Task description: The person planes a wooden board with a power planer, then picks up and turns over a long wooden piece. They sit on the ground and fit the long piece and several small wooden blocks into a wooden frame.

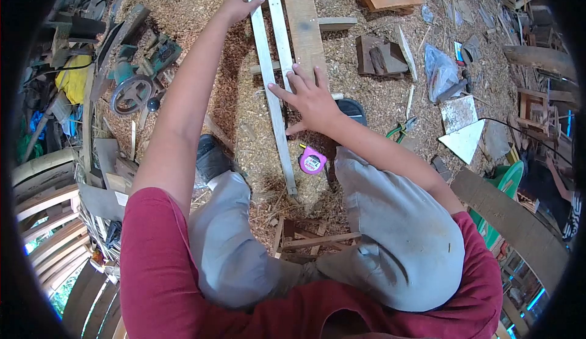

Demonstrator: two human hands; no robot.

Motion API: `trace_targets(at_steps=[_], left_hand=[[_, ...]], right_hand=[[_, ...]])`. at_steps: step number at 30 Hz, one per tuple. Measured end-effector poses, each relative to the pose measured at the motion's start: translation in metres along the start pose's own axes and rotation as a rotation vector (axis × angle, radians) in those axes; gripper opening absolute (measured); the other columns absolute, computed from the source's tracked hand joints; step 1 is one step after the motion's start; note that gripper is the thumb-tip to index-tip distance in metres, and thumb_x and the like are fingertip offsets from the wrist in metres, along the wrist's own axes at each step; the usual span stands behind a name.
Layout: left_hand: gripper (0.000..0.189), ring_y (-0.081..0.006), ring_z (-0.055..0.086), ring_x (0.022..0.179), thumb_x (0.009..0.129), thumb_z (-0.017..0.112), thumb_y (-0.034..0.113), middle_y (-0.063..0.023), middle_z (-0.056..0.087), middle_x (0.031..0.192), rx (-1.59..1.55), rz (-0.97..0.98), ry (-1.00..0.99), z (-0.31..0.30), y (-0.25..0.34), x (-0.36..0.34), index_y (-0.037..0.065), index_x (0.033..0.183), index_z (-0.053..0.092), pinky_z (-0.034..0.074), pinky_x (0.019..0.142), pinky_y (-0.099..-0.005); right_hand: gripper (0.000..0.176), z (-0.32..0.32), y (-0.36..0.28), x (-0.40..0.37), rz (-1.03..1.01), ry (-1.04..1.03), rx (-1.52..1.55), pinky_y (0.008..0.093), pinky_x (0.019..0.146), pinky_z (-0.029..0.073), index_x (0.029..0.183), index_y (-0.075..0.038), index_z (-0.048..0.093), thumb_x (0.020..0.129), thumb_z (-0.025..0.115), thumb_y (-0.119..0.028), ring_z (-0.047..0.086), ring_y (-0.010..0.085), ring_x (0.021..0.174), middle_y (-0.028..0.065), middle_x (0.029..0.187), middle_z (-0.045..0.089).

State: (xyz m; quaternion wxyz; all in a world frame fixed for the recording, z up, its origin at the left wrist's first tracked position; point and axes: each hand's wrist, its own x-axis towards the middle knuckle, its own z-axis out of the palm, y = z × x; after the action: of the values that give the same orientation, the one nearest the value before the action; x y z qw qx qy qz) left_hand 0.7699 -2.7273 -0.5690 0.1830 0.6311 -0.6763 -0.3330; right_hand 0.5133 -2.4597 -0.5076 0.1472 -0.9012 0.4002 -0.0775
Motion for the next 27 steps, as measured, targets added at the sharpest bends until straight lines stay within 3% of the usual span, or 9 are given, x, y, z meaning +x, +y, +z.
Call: trace_targets(at_steps=[5, 11, 14, 23, 27], left_hand=[[0.075, -0.0353, 0.062, 0.126, 0.093, 0.072, 0.053, -0.0227, 0.064, 0.135, 0.002, -0.012, 0.002, -0.003, 0.01, -0.008, 0.009, 0.149, 0.048, 0.049, 0.105, -0.0463], [0.076, -0.0346, 0.064, 0.124, 0.093, 0.071, 0.053, -0.0239, 0.065, 0.133, 0.006, -0.007, -0.006, -0.006, 0.016, -0.012, 0.009, 0.15, 0.047, 0.05, 0.105, -0.0449], [0.077, -0.0326, 0.065, 0.119, 0.091, 0.074, 0.052, -0.0204, 0.066, 0.13, -0.038, 0.0, 0.011, -0.002, 0.009, -0.008, 0.007, 0.147, 0.049, 0.053, 0.1, -0.0444], [0.075, -0.0333, 0.062, 0.126, 0.093, 0.073, 0.05, -0.0229, 0.064, 0.135, -0.061, -0.011, 0.004, -0.001, 0.007, -0.008, 0.008, 0.149, 0.047, 0.049, 0.105, -0.0455], [0.075, -0.0319, 0.065, 0.12, 0.092, 0.074, 0.05, -0.0195, 0.066, 0.131, -0.033, 0.022, 0.033, 0.0, 0.007, -0.007, 0.006, 0.148, 0.049, 0.052, 0.102, -0.0436]], right_hand=[[0.12, 0.002, 0.0, 0.0, -0.002, 0.002, -0.029, 0.0704, 0.115, 0.023, 0.155, -0.027, 0.043, 0.051, 0.088, -0.064, 0.036, 0.0409, 0.146, 0.021, 0.145, 0.049], [0.095, 0.009, -0.002, 0.0, 0.029, 0.079, -0.002, 0.0701, 0.116, 0.022, 0.153, -0.028, 0.047, 0.073, 0.073, -0.072, 0.037, 0.0411, 0.146, 0.0211, 0.144, 0.05], [0.084, 0.012, -0.002, 0.002, 0.03, 0.083, -0.019, 0.0702, 0.116, 0.022, 0.152, -0.029, 0.049, 0.081, 0.065, -0.072, 0.037, 0.0409, 0.146, 0.0209, 0.142, 0.051], [0.086, 0.014, -0.002, 0.002, 0.006, 0.115, -0.054, 0.0694, 0.113, 0.027, 0.154, -0.03, 0.046, 0.08, 0.067, -0.069, 0.04, 0.0407, 0.142, 0.0196, 0.137, 0.052], [0.096, 0.01, -0.001, 0.002, 0.006, 0.082, -0.048, 0.0691, 0.114, 0.026, 0.155, -0.03, 0.045, 0.071, 0.075, -0.068, 0.04, 0.0403, 0.143, 0.0189, 0.138, 0.052]])
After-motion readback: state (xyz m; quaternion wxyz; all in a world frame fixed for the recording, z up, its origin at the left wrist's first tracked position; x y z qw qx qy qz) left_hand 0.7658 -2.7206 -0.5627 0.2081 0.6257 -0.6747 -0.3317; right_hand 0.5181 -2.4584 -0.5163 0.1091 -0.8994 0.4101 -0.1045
